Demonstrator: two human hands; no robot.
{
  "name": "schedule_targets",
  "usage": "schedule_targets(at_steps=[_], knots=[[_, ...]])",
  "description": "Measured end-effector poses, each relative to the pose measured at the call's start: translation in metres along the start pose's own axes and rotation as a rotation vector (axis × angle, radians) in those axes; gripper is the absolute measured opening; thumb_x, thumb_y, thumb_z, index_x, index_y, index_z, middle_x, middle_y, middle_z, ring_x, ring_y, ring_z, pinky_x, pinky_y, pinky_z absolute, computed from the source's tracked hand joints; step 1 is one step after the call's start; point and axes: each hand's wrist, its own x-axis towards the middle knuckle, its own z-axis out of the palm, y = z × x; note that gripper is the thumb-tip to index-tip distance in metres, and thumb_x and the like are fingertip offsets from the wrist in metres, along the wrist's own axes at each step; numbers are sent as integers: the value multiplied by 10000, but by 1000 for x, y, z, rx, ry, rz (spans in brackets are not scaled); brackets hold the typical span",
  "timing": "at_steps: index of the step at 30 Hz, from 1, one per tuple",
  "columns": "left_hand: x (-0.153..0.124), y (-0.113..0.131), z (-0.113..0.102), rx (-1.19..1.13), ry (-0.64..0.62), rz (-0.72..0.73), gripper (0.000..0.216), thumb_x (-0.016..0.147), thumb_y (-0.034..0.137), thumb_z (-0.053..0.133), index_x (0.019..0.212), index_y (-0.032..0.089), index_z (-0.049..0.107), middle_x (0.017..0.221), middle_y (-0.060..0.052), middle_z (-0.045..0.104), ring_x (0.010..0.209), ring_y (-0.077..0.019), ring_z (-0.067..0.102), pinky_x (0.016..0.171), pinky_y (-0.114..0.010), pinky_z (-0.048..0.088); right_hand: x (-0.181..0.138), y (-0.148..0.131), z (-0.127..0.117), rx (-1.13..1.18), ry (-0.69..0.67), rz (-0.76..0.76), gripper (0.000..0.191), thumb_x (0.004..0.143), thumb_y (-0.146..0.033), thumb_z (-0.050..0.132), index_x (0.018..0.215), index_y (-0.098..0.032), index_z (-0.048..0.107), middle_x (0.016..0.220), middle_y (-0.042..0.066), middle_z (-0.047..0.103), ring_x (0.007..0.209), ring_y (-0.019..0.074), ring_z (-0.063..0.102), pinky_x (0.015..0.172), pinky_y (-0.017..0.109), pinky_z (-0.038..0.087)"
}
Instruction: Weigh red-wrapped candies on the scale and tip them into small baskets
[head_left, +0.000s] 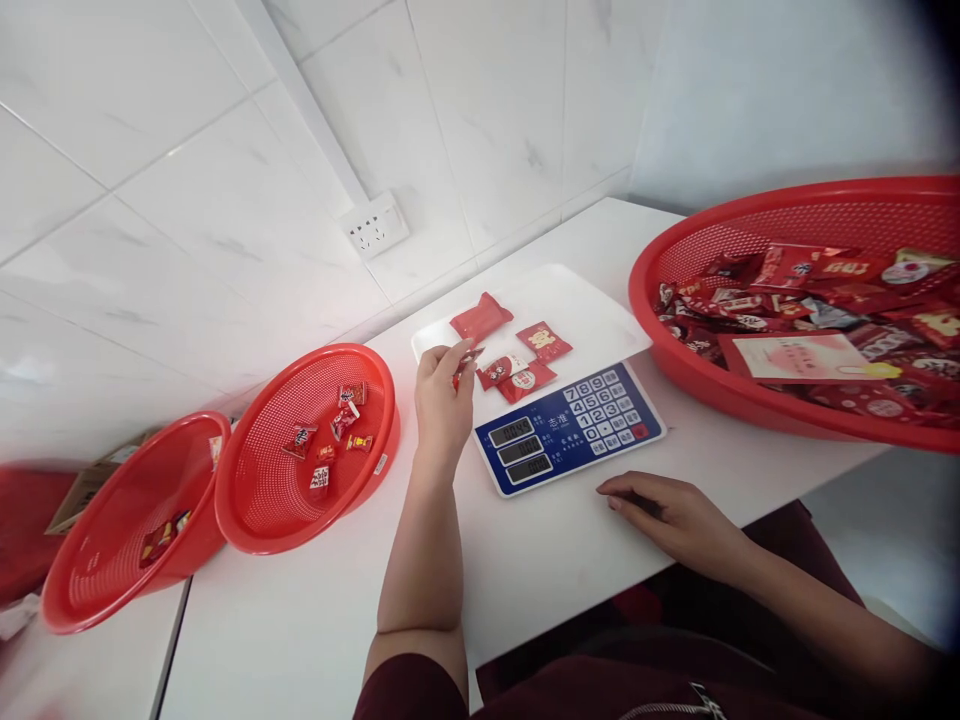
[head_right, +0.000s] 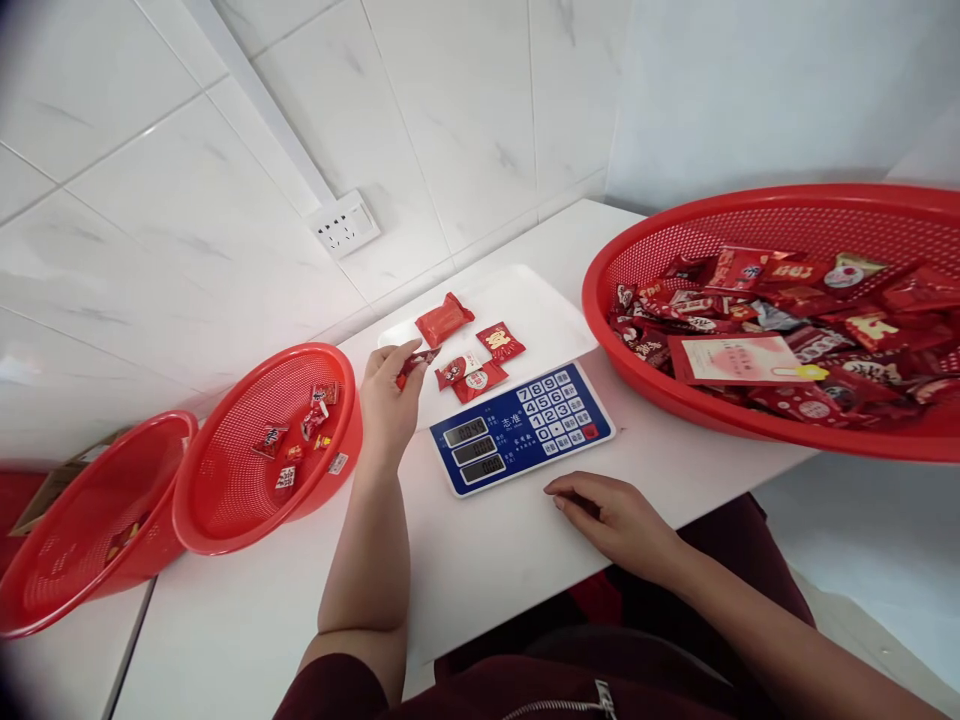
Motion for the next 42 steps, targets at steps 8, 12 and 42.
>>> schedule_targets(at_steps=[8,12,42], knots=[[-3,19,-11,-235,114,-34,385,770,345,660,1142,286,584,1197,-64,542,864,-157,542,648,-236,459,0,4,1,-17,-5,-5,263,834,-415,468,897,-255,667,917,46,714,818,219,665,719,339,543],[0,31,-28,-705,231,-208,283,812,450,576,1005,246,609,1045,-56,604,747,-119,548,607,-221,467,0,5,2,-17,-7,-5,263,834,-409,468,894,-251,668,908,47,715,818,220,667,726,337,542],[-36,69,-22,-286,-583,75,396,892,515,409,1090,202,549,817,-42,690,719,-168,668,633,-277,532,-4,-9,0,135,7,125,372,810,-517,482,993,-223,617,720,22,655,646,172,615,589,288,508]])
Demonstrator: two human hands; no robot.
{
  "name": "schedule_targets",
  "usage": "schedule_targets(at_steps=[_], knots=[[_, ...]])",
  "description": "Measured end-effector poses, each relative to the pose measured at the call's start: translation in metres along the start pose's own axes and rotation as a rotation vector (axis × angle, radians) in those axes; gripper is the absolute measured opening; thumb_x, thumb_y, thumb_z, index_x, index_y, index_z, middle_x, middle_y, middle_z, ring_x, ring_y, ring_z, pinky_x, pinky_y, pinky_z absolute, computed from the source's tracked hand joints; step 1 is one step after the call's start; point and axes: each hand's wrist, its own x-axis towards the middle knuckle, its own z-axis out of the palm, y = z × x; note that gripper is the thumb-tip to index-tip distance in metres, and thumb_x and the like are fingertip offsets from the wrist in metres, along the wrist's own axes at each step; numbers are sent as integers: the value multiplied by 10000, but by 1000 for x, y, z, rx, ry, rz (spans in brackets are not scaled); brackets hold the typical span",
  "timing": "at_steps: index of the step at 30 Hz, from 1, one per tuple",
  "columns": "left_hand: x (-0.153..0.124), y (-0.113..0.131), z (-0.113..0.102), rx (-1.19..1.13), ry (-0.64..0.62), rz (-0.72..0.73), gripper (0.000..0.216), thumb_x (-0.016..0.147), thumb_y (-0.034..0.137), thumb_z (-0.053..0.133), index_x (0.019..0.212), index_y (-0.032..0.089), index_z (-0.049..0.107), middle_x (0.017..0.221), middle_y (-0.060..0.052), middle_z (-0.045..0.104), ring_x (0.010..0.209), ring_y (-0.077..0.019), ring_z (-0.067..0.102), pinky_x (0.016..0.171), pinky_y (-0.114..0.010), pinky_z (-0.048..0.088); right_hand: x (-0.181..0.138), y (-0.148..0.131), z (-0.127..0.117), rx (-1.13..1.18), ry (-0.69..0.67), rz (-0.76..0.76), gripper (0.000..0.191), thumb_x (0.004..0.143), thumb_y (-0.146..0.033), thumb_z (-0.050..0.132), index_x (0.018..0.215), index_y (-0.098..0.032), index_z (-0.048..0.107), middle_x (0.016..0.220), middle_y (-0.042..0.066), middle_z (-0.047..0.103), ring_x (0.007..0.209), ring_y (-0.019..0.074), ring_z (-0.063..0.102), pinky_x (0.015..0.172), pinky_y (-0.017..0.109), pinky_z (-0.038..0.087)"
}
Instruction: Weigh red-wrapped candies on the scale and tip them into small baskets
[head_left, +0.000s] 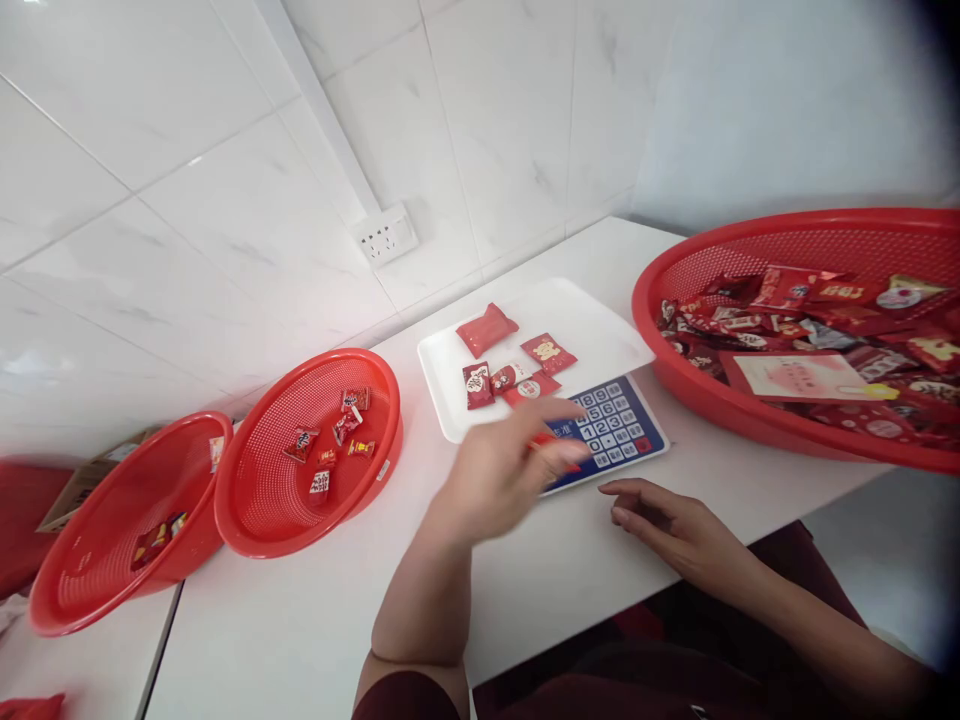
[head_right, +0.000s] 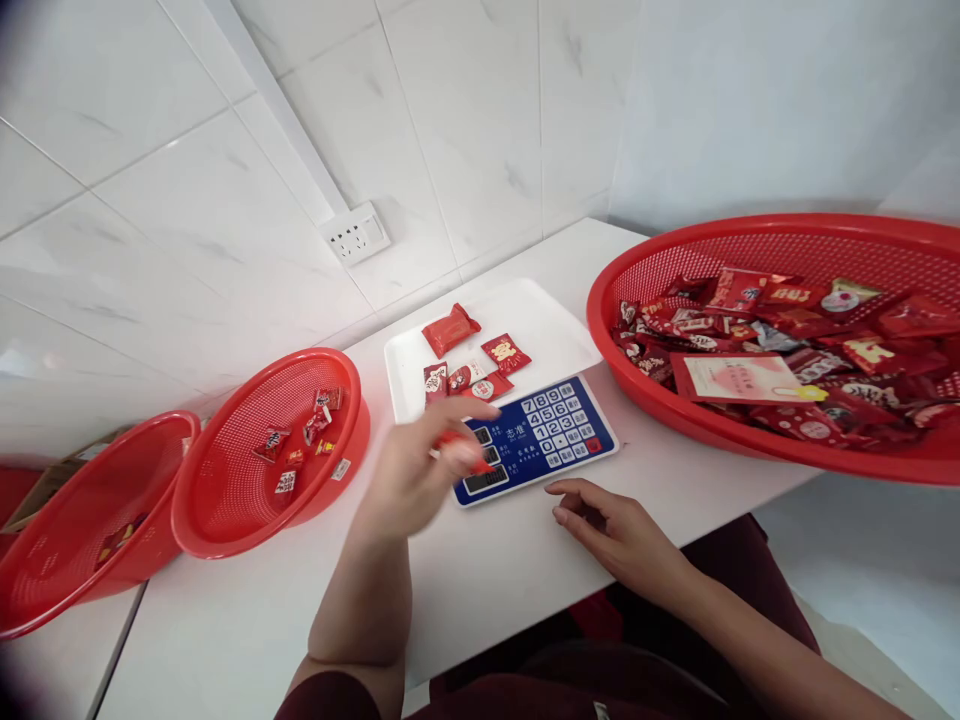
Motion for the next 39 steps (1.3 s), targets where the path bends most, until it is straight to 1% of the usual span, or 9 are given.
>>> schedule_targets(at_steps=[3,8,12,16,21,24,29,34,39], knots=[[3,7,25,430,-229,57,397,922,487,351,1174,219,498,871,-46,695,813,-210,666,678,-319,514,-6,-22,-6,109,-7,-67,350,828,-503,494,1009,-219,590,772,35,658,698,174,620,640,293,516],[8,8,53,580,-391,119,355,952,437,279,1123,216,497,877,-30,697,788,-199,669,612,-277,492,-12,-49,-13,117,38,-111,264,809,-463,560,853,-208,616,842,61,669,769,200,609,682,298,513],[7,5,56,598,-386,112,462,926,521,284,1244,219,429,932,-52,693,824,-229,668,633,-313,509,-9,-49,-18,144,56,-72,323,788,-515,567,712,-205,618,692,36,648,641,174,581,593,272,497],[7,4,47,568,-289,89,589,889,582,320,1362,233,291,1054,-80,656,928,-254,639,714,-371,521,0,-44,-43,459,347,40,428,682,-626,627,596,-211,565,520,-10,544,486,117,485,445,220,434],[10,0,33,561,-155,61,541,907,528,341,1360,235,322,1116,-91,614,1006,-237,589,808,-373,506,5,-42,-78,894,436,192,484,656,-648,633,1017,-327,610,766,11,659,552,132,553,431,224,460],[14,-10,30,607,-112,87,478,918,491,345,1303,216,415,1109,-86,610,1052,-221,558,879,-366,482,3,-35,-72,698,307,176,592,691,-623,614,1189,-312,544,796,31,669,586,148,575,459,245,481],[20,-36,33,810,-142,44,478,896,502,386,1287,237,463,1321,-81,506,1322,-297,317,1087,-499,262,12,-2,-42,296,101,97,563,725,-640,553,1066,-198,623,756,57,656,631,175,588,545,298,513],[26,-44,20,811,-272,-63,539,892,589,271,1302,293,457,1421,-68,403,1374,-324,204,1102,-547,162,21,33,-29,94,101,70,517,705,-617,568,1024,-219,650,774,40,677,633,183,611,592,311,534],[35,-48,1,702,-258,-83,646,894,605,246,1421,232,245,1455,-92,350,1368,-247,245,1113,-446,199,21,47,-30,39,96,48,488,717,-601,547,1029,-241,651,818,36,709,672,205,666,630,312,561]])
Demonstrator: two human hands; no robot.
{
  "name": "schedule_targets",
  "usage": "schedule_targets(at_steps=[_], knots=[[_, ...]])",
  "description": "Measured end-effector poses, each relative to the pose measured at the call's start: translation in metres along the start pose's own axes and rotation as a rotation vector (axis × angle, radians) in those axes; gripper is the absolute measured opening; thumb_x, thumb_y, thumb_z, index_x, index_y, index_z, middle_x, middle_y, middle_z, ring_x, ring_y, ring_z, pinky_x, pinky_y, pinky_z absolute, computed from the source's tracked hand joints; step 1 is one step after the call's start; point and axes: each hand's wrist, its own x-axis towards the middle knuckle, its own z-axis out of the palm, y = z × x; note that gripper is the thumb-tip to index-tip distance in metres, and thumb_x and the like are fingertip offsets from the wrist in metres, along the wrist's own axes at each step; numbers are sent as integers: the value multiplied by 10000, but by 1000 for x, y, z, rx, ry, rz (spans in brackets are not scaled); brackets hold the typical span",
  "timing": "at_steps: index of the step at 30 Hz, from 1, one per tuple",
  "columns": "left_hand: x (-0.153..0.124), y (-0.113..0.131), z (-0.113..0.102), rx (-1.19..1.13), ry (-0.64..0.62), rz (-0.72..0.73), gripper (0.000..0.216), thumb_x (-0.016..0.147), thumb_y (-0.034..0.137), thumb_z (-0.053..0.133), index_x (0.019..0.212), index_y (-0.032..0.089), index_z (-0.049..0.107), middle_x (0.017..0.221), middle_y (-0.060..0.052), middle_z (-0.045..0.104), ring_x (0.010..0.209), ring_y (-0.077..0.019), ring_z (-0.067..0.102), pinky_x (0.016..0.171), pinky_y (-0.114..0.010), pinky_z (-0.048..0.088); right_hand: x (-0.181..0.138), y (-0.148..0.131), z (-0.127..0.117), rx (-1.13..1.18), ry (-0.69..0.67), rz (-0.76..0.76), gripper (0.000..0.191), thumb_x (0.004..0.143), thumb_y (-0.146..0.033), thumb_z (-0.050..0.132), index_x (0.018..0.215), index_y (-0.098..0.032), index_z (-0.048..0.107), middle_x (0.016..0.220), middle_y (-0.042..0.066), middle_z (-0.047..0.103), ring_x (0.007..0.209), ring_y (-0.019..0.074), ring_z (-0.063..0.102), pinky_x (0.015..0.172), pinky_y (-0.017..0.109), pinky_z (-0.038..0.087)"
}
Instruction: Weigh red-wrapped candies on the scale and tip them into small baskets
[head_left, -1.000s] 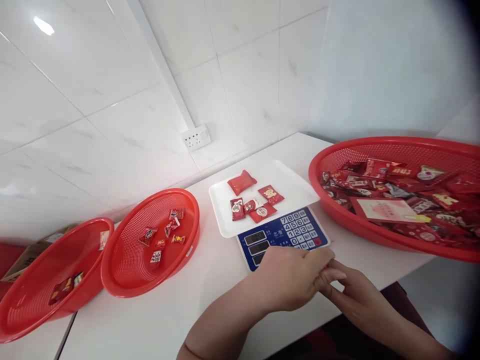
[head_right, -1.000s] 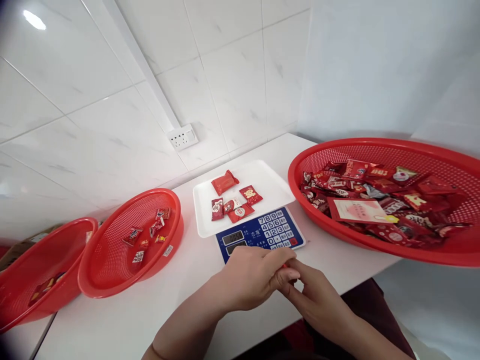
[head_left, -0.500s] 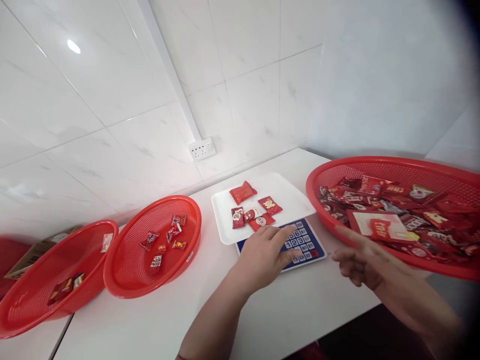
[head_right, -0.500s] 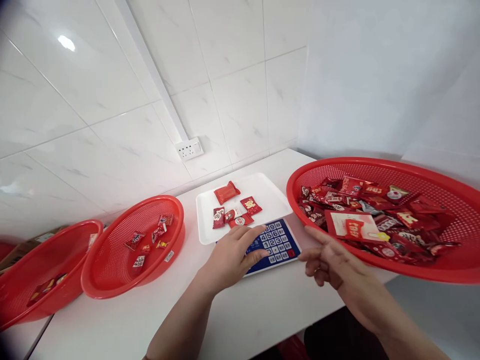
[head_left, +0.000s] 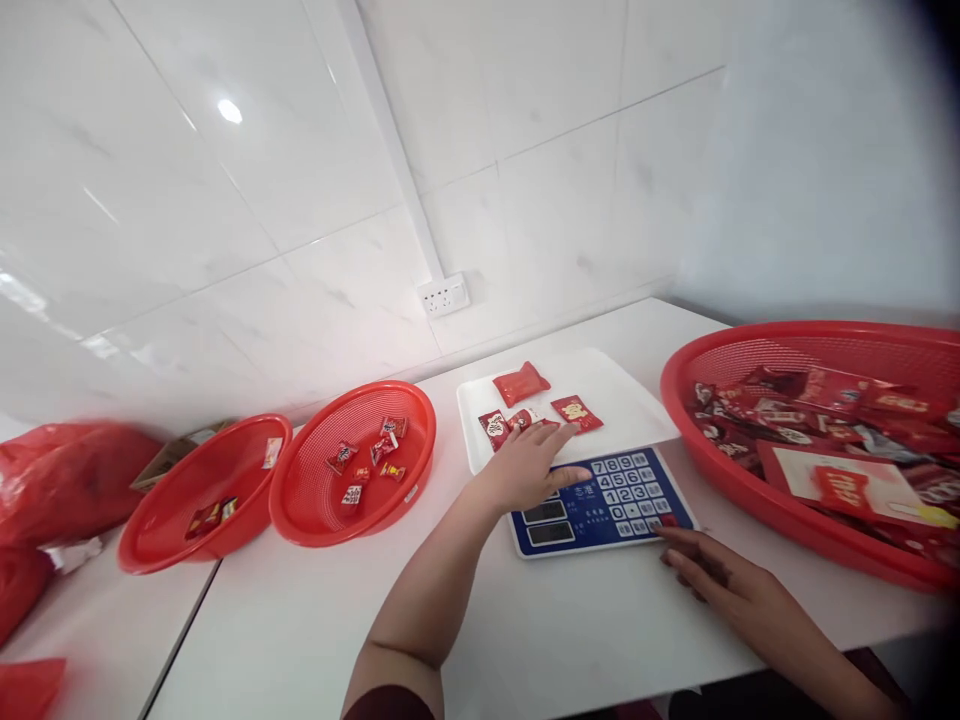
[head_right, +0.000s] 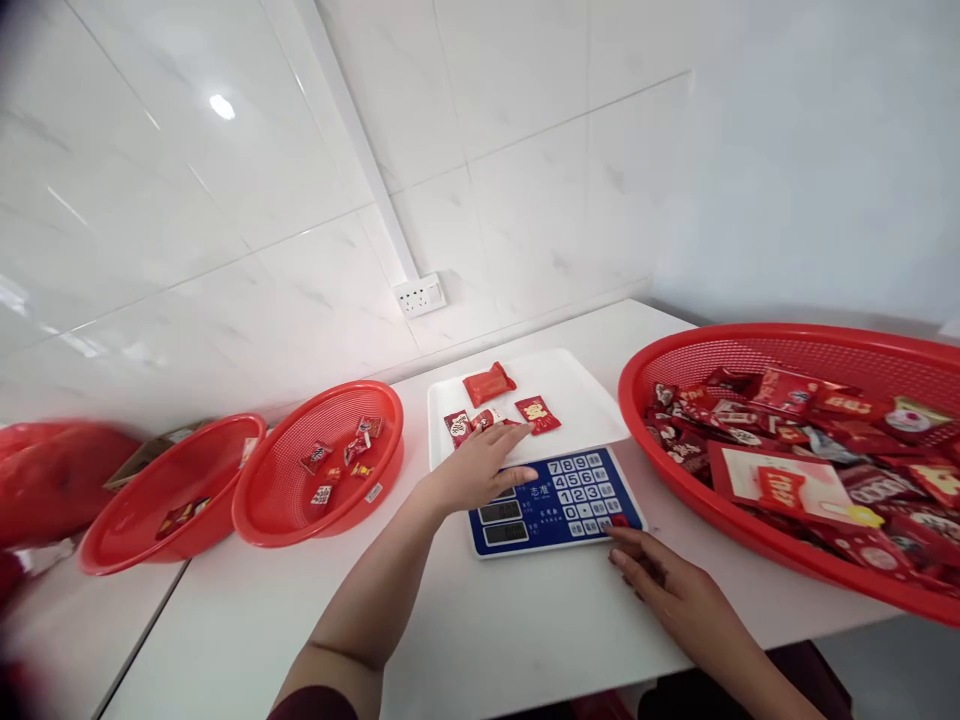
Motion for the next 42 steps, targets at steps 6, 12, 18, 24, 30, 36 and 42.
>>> schedule_targets(at_steps=[6,12,18,24,30,36,42], knots=[[10,-23,-1,5,129,-45,618,888,568,347,1387,204,318,1404,-110,409,1306,-226,353,1063,-366,310,-2,4,-1,-117,29,-29,479,709,-599,544,1013,-247,660,934,46,721,866,253,676,717,328,557],[39,-38,-5,111,126,-103,815,753,700,458,1412,260,267,1541,-102,90,1404,-332,-5,1111,-544,82,-4,3,0,-92,15,-40,444,740,-584,529,1005,-250,654,881,28,723,841,236,681,722,313,554],[70,-55,-11,103,64,-274,814,773,730,349,1414,243,237,1521,-140,151,1401,-336,46,1093,-568,78,-8,-2,-1,-96,10,-74,393,762,-570,524,966,-265,665,909,13,727,862,237,677,720,299,552],[61,-45,-19,122,100,-214,698,820,684,314,1325,207,383,1338,-129,446,1259,-281,390,1083,-496,184,-9,-10,-3,-106,-3,-76,379,775,-556,512,957,-261,665,953,25,725,881,242,675,740,308,547],[56,-19,-14,127,83,-93,699,819,683,339,1360,242,354,1452,-105,318,1366,-307,203,1097,-479,172,-11,-15,-4,-98,-14,-70,383,764,-564,508,930,-262,674,900,20,732,820,240,685,711,307,554],[60,-6,-6,114,-12,89,535,869,613,324,1226,255,499,1367,-52,447,1384,-309,156,1107,-530,100,-11,-12,-3,-74,2,-89,373,766,-558,509,918,-265,682,927,25,732,855,247,682,731,324,556],[42,-11,-18,93,7,120,435,875,572,381,907,212,623,1106,-52,621,1330,-248,314,1118,-411,189,-12,-6,-4,-74,-25,-83,355,795,-520,512,980,-262,669,984,22,721,909,237,671,765,309,550]])
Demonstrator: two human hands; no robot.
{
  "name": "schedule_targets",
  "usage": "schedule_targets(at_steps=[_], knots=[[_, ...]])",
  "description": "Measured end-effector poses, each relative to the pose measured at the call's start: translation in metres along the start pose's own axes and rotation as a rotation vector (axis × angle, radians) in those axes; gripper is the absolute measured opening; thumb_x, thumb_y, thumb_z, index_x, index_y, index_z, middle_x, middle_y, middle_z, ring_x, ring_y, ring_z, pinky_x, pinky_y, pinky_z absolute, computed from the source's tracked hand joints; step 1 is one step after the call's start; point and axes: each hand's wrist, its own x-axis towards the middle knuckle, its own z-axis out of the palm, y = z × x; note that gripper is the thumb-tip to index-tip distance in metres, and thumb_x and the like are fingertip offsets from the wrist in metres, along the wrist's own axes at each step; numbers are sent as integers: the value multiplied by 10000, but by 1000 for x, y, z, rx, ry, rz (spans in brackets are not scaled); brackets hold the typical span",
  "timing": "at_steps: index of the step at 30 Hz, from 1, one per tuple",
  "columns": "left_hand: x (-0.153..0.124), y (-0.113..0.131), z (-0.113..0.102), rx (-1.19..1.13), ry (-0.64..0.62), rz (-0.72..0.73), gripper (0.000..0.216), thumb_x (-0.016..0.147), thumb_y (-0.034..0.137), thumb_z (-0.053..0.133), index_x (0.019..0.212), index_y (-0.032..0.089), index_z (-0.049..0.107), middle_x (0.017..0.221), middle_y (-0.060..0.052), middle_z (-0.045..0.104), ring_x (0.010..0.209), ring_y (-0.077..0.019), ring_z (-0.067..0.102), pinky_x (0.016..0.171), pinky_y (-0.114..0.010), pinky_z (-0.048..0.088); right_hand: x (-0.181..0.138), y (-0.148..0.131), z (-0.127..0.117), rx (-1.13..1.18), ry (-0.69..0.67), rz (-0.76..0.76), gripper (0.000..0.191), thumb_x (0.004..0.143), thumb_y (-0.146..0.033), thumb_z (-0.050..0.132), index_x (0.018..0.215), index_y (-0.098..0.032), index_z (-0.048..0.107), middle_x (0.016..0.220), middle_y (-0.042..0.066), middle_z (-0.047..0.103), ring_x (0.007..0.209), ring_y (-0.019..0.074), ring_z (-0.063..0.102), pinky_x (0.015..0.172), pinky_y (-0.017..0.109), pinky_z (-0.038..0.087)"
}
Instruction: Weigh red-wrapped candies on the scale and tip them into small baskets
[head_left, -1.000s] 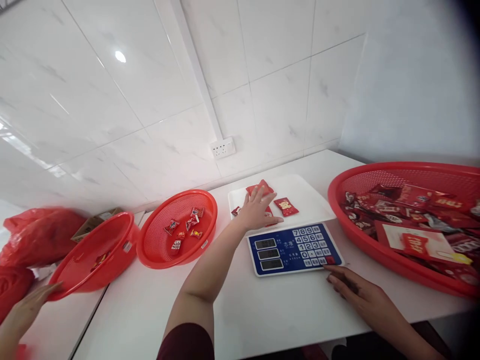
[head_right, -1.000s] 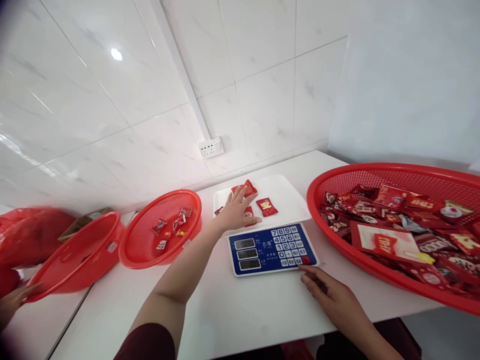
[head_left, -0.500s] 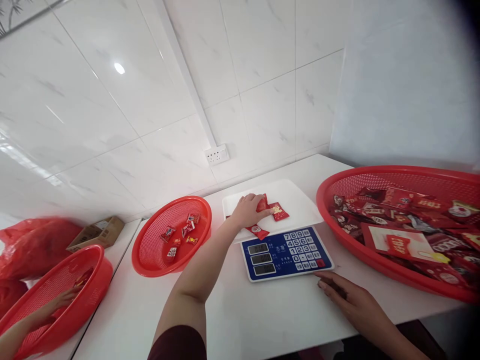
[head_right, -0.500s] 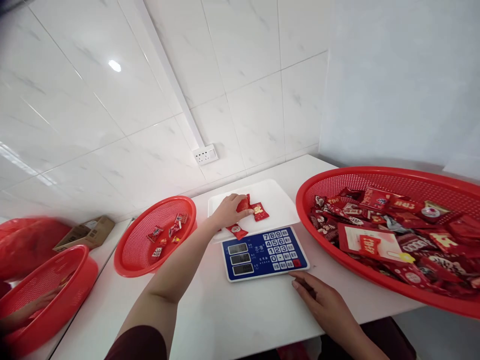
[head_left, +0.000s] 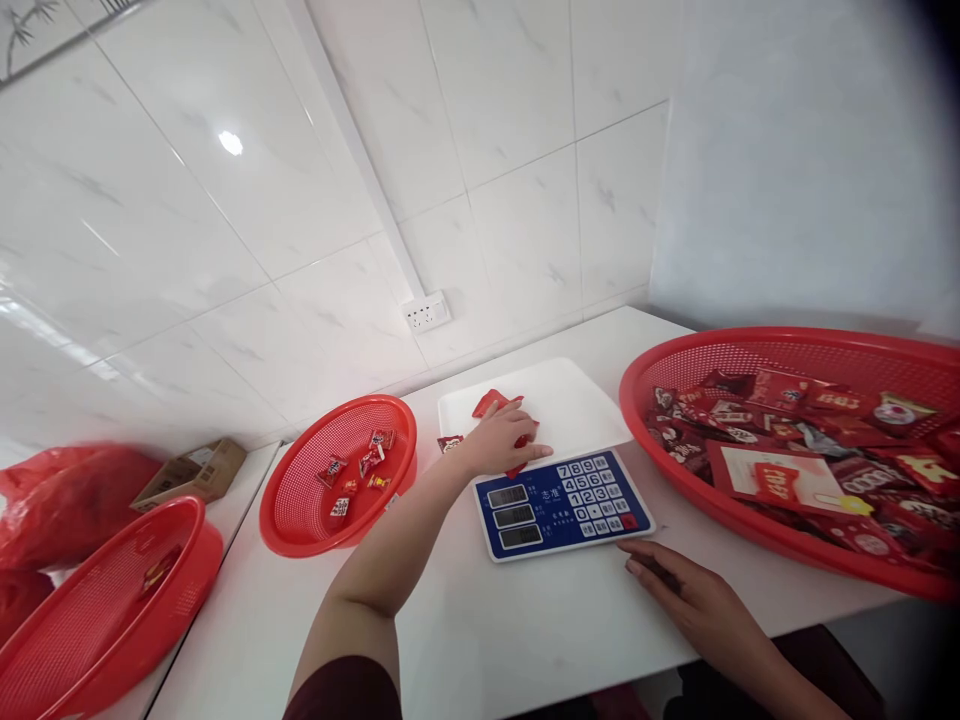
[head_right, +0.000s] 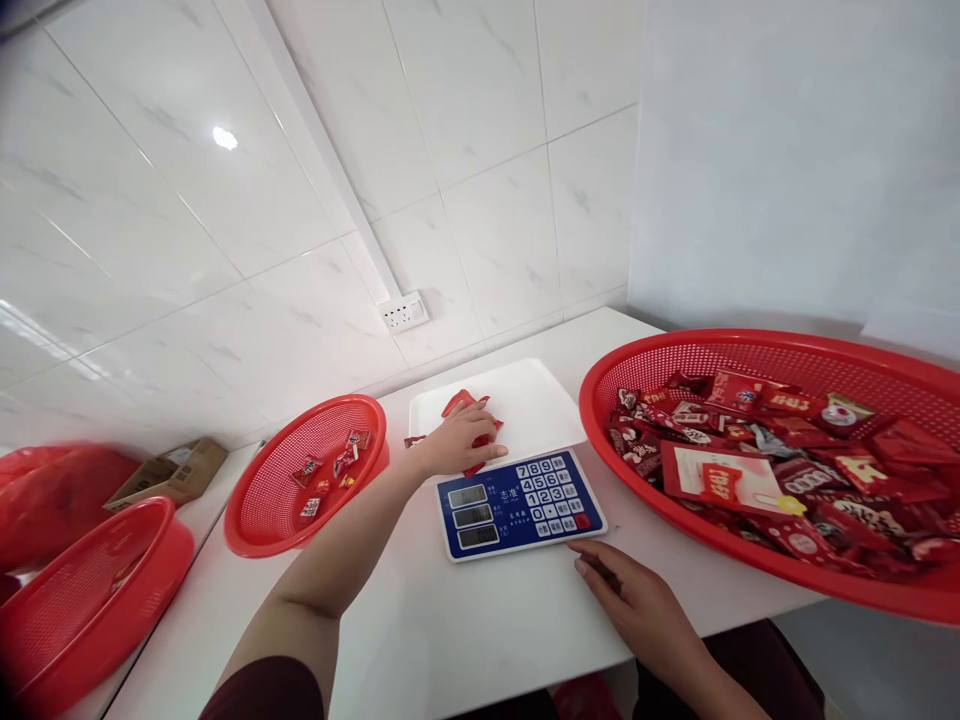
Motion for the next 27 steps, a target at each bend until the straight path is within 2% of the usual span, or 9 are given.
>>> schedule_targets(at_steps=[1,3,6,8,11,17,23,27], knots=[[-7,-1,-2,-6,0,-3,435,864,580,400,924,213,625,1140,-56,612,1324,-244,326,1118,-404,197,0,1,0,-2,-5,2,355,799,-518,508,989,-262,666,997,21,718,913,236,670,769,310,549],[-22,-5,-4,-20,-1,-57,496,827,621,431,1085,228,590,1314,-68,512,1346,-253,290,1123,-435,183,-1,1,-1,-7,-15,4,357,803,-517,504,1000,-264,662,1019,21,713,918,235,668,774,311,548],[-47,-14,-6,-42,-20,-241,744,769,696,442,1373,275,337,1508,-82,239,1403,-285,114,1118,-535,87,-1,1,-1,-19,-26,5,358,803,-518,502,999,-266,662,1007,17,715,914,236,669,769,310,549],[-61,-22,-7,-61,-46,-365,844,754,723,425,1436,283,193,1538,-88,126,1411,-293,11,1106,-563,46,0,0,-1,-27,-24,3,356,803,-517,497,994,-267,663,993,16,718,915,238,668,767,309,548],[-72,-29,-6,-106,-66,-444,864,774,726,376,1457,266,115,1545,-93,66,1411,-274,-34,1111,-542,41,0,0,0,-39,-9,-6,364,801,-517,490,995,-263,665,982,22,720,905,240,670,767,312,546],[-59,-31,3,-138,-61,-426,883,776,726,366,1464,277,41,1549,-73,36,1413,-251,-46,1118,-517,30,1,2,3,-53,25,-30,361,784,-507,494,985,-269,675,964,21,727,881,237,677,742,301,551],[-37,-32,6,-115,-77,-397,883,768,729,374,1463,287,55,1550,-73,7,1407,-272,-80,1104,-548,-12,0,6,3,-79,19,-40,341,796,-487,498,996,-276,677,998,6,720,905,227,673,745,286,552],[-26,-29,5,-122,-77,-316,829,745,706,461,1433,342,177,1548,-67,36,1412,-285,-29,1099,-571,-1,0,9,3,-86,17,-48,352,805,-491,488,1008,-270,674,1012,16,716,917,233,671,754,294,551]])
